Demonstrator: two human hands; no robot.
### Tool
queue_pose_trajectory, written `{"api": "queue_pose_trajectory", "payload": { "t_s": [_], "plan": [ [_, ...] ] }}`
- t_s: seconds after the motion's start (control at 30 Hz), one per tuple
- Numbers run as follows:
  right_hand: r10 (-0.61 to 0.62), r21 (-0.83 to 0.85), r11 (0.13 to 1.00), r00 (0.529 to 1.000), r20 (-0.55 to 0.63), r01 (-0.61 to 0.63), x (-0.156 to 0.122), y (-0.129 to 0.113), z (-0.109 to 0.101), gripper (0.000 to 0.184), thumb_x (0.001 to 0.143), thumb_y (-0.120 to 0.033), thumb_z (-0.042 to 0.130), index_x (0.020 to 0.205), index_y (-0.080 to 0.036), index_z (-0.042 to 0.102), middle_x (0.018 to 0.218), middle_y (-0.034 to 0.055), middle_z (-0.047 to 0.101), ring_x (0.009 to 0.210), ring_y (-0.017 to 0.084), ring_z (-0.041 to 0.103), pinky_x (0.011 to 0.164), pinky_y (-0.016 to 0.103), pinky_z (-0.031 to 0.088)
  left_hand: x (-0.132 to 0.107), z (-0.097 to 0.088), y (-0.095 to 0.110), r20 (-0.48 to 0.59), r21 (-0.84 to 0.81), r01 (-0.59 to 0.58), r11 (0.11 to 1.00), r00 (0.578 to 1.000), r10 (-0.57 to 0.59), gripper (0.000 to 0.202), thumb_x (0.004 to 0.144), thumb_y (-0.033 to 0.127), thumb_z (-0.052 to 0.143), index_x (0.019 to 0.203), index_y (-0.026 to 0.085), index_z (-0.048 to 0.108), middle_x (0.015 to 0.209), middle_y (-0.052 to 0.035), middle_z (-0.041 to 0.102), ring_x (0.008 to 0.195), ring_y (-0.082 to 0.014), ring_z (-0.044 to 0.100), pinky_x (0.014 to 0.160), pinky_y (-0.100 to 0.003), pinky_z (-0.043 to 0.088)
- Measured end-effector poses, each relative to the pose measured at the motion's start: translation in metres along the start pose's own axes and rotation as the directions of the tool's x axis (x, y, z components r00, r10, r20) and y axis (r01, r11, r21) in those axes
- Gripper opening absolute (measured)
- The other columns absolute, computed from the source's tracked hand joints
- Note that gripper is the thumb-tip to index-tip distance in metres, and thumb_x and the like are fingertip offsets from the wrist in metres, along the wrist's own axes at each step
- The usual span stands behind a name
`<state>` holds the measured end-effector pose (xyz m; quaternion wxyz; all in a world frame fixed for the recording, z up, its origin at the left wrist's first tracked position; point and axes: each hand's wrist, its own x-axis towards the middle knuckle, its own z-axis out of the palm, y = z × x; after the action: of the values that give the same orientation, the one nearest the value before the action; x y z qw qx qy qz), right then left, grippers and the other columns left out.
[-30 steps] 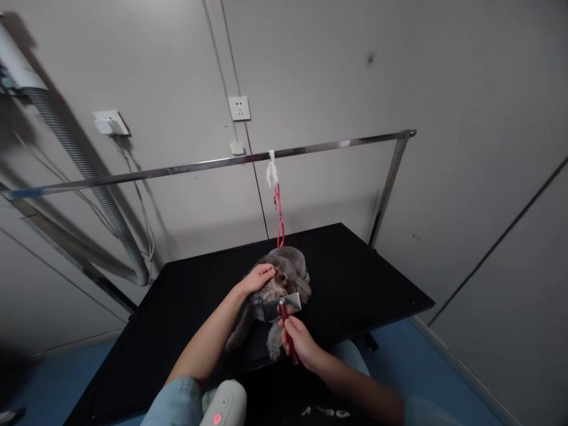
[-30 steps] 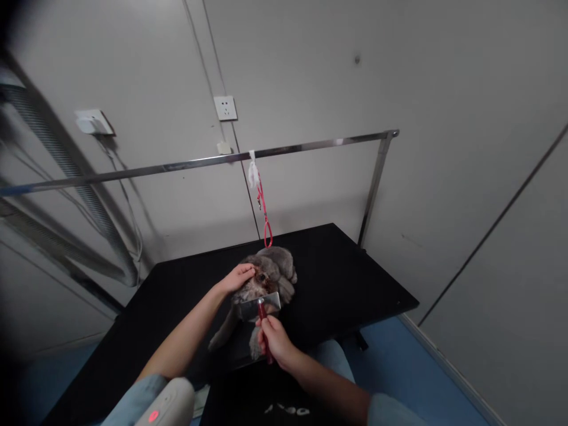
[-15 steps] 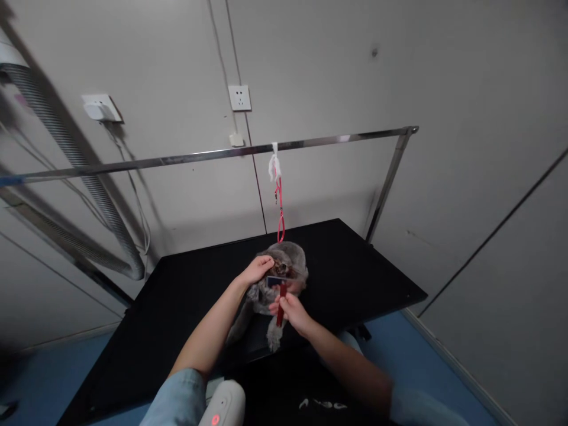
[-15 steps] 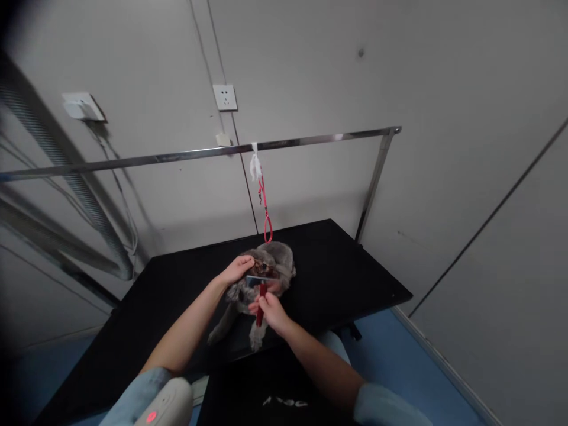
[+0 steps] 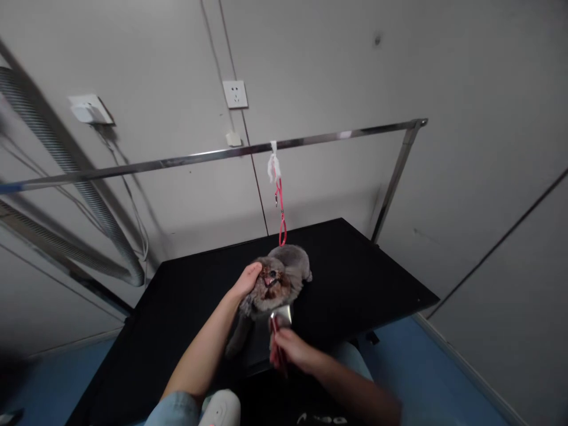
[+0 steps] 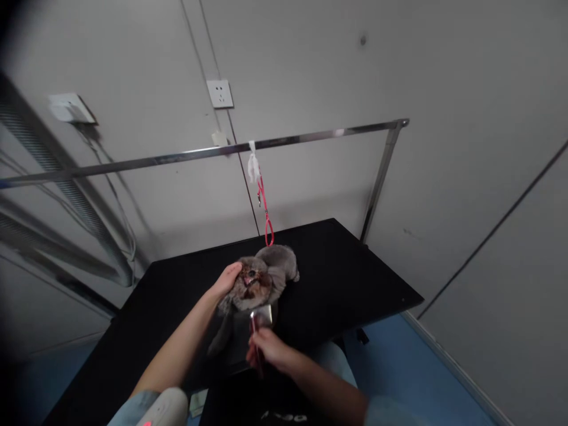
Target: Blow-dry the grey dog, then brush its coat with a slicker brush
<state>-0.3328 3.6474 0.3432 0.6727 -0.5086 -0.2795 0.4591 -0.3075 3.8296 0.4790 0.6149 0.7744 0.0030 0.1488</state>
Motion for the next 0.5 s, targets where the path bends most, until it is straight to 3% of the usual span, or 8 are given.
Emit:
{"api": "queue_pose_trajectory", "payload": {
  "t_s": [0.07, 0.13, 0.2, 0.27, 0.37, 0.43, 0.5],
  "plan": [
    [0.047, -0.010, 0.999, 0.997, 0.060, -0.046, 0.004, 0.001, 0.001, 0.049, 0.076, -0.066, 0.045, 0.083, -0.018, 0.046, 0.055, -0.0014, 0.061, 0.041, 0.011, 0.051, 0.045, 0.023, 0.036, -0.001, -0.003, 0.003, -0.024, -0.041, 0.022, 0.999, 0.999, -0.023, 0.046, 0.072, 0.061, 0.058, 0.066, 0.016, 0.055, 0.057, 0.0008, 0.061, 0.053, -0.0131, 0.054, 0.057, -0.025, 0.043],
    [-0.096, 0.012, 0.995, 0.995, 0.010, 0.096, 0.009, -0.007, 0.001, 0.050, 0.074, -0.067, 0.048, 0.085, -0.018, 0.047, 0.059, -0.0001, 0.064, 0.045, 0.012, 0.055, 0.048, 0.024, 0.038, -0.001, -0.005, 0.006, -0.063, -0.056, 0.023, 0.998, 0.998, -0.026, 0.045, 0.070, 0.060, 0.061, 0.066, 0.016, 0.055, 0.057, 0.0013, 0.060, 0.052, -0.0125, 0.053, 0.056, -0.025, 0.043],
    [-0.230, 0.019, 0.972, 0.965, -0.124, 0.234, 0.015, -0.014, 0.003, 0.051, 0.073, -0.068, 0.049, 0.084, -0.019, 0.045, 0.062, -0.0003, 0.064, 0.050, 0.012, 0.058, 0.052, 0.025, 0.041, 0.001, -0.004, 0.008, -0.106, -0.049, 0.013, 0.999, 0.994, -0.018, 0.044, 0.070, 0.060, 0.061, 0.065, 0.016, 0.055, 0.057, 0.0017, 0.060, 0.051, -0.0122, 0.052, 0.055, -0.024, 0.043],
    [-0.161, 0.011, 0.986, 0.969, -0.189, 0.166, 0.019, -0.012, 0.006, 0.050, 0.073, -0.068, 0.048, 0.081, -0.019, 0.044, 0.058, -0.0020, 0.062, 0.047, 0.012, 0.056, 0.051, 0.025, 0.040, 0.003, -0.004, 0.007, -0.146, -0.036, 0.000, 0.999, 0.989, -0.005, 0.044, 0.070, 0.060, 0.060, 0.064, 0.016, 0.055, 0.056, 0.0018, 0.059, 0.052, -0.0124, 0.052, 0.055, -0.025, 0.043],
    [0.042, 0.023, 0.999, 0.996, -0.073, -0.041, 0.019, -0.003, 0.009, 0.048, 0.076, -0.067, 0.044, 0.083, -0.020, 0.044, 0.053, -0.0030, 0.060, 0.041, 0.012, 0.052, 0.045, 0.023, 0.035, 0.007, -0.004, 0.004, -0.149, -0.014, -0.016, 1.000, 0.989, 0.014, 0.043, 0.071, 0.059, 0.059, 0.065, 0.016, 0.055, 0.057, 0.0013, 0.059, 0.053, -0.0128, 0.053, 0.057, -0.025, 0.043],
    [-0.002, 0.030, 1.000, 0.999, -0.043, 0.003, 0.019, -0.004, 0.007, 0.045, 0.078, -0.064, 0.044, 0.086, -0.019, 0.046, 0.056, -0.0021, 0.062, 0.044, 0.012, 0.054, 0.046, 0.023, 0.036, 0.011, -0.004, 0.002, -0.157, -0.002, -0.017, 1.000, 0.987, 0.016, 0.042, 0.071, 0.057, 0.059, 0.066, 0.016, 0.055, 0.058, 0.0017, 0.059, 0.053, -0.0123, 0.052, 0.056, -0.024, 0.042],
    [-0.084, 0.025, 0.996, 0.990, -0.117, 0.088, 0.019, -0.008, 0.005, 0.039, 0.080, -0.059, 0.046, 0.086, -0.020, 0.045, 0.060, -0.0019, 0.063, 0.049, 0.012, 0.057, 0.051, 0.023, 0.039, 0.017, -0.005, 0.001, -0.209, 0.015, -0.006, 1.000, 0.978, 0.009, 0.040, 0.070, 0.056, 0.059, 0.066, 0.017, 0.054, 0.056, 0.0030, 0.056, 0.052, -0.0115, 0.049, 0.053, -0.024, 0.040]
  ]
}}
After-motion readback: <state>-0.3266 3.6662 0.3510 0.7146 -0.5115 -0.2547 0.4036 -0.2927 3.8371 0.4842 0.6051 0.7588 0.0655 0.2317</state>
